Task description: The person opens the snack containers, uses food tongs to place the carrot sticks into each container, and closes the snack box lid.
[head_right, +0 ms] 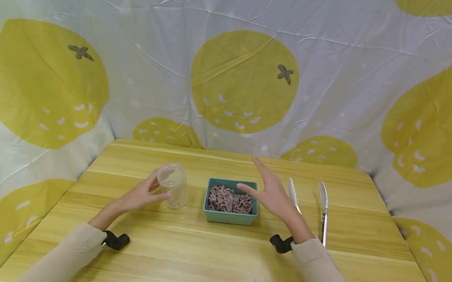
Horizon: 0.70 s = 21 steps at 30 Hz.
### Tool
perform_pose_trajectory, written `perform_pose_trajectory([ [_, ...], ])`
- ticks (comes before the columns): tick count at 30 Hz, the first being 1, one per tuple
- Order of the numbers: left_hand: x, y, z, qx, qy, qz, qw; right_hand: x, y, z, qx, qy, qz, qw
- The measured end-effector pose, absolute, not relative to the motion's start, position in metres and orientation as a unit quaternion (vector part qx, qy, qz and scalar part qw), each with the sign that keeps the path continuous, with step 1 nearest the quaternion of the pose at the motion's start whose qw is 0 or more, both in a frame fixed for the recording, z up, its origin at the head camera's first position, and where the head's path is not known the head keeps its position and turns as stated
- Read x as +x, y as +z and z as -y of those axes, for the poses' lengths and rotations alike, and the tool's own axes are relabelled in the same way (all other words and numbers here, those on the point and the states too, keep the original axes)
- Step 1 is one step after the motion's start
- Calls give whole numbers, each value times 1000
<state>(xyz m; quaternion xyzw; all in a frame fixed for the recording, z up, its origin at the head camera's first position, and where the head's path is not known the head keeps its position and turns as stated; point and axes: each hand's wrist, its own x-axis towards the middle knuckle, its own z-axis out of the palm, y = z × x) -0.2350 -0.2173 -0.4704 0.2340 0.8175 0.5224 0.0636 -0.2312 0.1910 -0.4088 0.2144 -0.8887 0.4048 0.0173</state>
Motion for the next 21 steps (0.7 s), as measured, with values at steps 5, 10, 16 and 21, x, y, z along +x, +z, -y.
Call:
perform_pose_trajectory([
  [5, -239, -476, 212, 236, 552, -796, 73, -230, -410, -178, 223, 420, 880, 0],
  [10, -241, -480, 209, 237, 569, -784, 76, -229, -413, -166, 234, 443, 866, 0],
  [16, -243, -482, 207, 243, 575, -778, 74, -230, -417, -150, 266, 470, 841, 22],
  [21, -245, -479, 206, 248, 568, -781, 73, -230, -417, -139, 281, 494, 822, 31],
])
